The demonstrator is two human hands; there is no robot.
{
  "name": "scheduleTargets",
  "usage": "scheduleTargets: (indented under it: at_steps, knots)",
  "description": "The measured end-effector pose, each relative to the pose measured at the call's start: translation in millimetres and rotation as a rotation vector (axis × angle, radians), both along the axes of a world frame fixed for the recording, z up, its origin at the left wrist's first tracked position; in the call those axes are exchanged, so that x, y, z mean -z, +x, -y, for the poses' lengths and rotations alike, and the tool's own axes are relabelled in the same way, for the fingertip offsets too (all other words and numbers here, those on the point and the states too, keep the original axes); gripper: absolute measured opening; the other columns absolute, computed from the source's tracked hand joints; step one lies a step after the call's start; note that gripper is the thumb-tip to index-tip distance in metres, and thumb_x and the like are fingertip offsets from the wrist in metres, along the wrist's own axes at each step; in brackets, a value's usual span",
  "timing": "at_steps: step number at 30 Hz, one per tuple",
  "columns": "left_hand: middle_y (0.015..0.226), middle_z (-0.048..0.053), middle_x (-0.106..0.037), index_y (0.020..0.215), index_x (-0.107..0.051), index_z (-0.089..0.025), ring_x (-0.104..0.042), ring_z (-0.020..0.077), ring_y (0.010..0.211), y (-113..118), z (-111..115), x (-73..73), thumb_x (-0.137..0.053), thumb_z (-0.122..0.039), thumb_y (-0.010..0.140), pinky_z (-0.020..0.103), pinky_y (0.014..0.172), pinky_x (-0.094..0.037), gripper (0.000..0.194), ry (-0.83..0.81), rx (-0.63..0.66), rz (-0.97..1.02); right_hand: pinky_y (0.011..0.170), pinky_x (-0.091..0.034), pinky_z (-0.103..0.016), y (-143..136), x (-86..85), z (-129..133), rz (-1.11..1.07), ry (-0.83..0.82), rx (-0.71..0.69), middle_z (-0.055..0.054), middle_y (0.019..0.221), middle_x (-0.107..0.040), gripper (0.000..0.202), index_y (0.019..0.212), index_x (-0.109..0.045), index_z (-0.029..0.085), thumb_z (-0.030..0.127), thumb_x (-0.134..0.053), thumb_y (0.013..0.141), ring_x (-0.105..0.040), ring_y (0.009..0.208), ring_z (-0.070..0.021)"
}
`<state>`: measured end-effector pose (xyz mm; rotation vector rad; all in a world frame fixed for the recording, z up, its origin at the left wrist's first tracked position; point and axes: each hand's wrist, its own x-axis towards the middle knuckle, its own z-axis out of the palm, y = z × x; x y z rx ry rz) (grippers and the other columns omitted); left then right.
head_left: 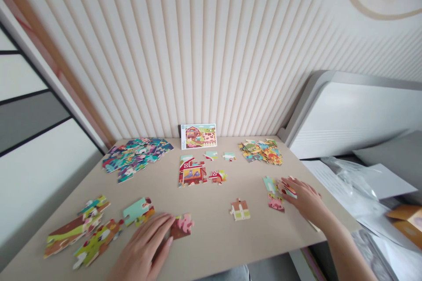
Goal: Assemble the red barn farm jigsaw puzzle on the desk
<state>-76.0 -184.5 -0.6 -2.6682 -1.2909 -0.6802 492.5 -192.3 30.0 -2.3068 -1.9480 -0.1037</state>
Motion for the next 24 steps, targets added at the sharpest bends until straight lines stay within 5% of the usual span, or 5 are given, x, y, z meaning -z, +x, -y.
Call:
scheduleTargets:
  at_steps: [8, 13, 18, 21, 24]
  knots:
    - [0.139, 0.005, -0.064, 0.14, -0.059, -0.027, -0.064, 0.0244, 0.126, 5.2, 1.8, -9.3, -0.061, -0.034, 0.095, 0.036, 0.103, -0.058, 0.046, -0.028, -0.015, 0.056, 0.086, -0.053, -0.038, -78.9, -47.9, -22.5, -0.324, 0.125, -0.114, -0.01, 0.121, -0.066, 0.053, 0.13, -0.065, 0.029, 0.062, -0.06, 0.089, -0.069, 0.098, -0.0268]
    - [0.14, 0.007, -0.063, 0.141, -0.059, -0.026, -0.061, 0.0249, 0.129, 6.9, 2.8, -12.6, -0.059, -0.032, 0.095, 0.037, 0.106, -0.055, 0.046, -0.042, -0.008, 0.041, 0.068, -0.05, -0.033, -137.8, -48.1, -56.0, -0.359, 0.107, -0.019, -0.007, 0.086, -0.073, 0.047, 0.094, -0.071, 0.024, 0.068, -0.055, 0.092, -0.07, 0.076, -0.0241]
    - [0.141, 0.008, -0.062, 0.142, -0.058, -0.026, -0.06, 0.0251, 0.13, 6.5, 4.0, -11.3, -0.059, -0.033, 0.096, 0.038, 0.107, -0.055, 0.046, -0.037, -0.006, 0.029, 0.067, -0.05, -0.038, -136.3, -42.4, -72.1, -0.203, -0.028, 0.063, -0.016, 0.07, -0.071, 0.066, 0.063, -0.065, 0.021, 0.059, -0.03, 0.105, -0.071, 0.073, -0.0301]
    - [0.141, 0.008, -0.063, 0.142, -0.058, -0.027, -0.061, 0.0253, 0.129, 7.0, 3.9, -11.6, -0.059, -0.033, 0.095, 0.038, 0.106, -0.055, 0.047, -0.034, -0.003, 0.034, 0.077, -0.053, -0.042, -118.6, -45.2, -70.0, -0.172, -0.052, -0.023, -0.016, 0.084, -0.075, 0.053, 0.077, -0.073, 0.021, 0.048, -0.037, 0.105, -0.073, 0.085, -0.032]
    - [0.14, 0.008, -0.063, 0.142, -0.058, -0.026, -0.061, 0.0258, 0.128, 8.2, 3.1, -12.8, -0.059, -0.034, 0.095, 0.038, 0.105, -0.056, 0.047, -0.04, -0.005, 0.049, 0.102, -0.05, -0.043, -106.4, -49.0, -69.2, -0.258, -0.032, -0.341, -0.01, 0.121, -0.072, 0.033, 0.116, -0.074, 0.025, 0.036, -0.046, 0.103, -0.067, 0.116, -0.0278]
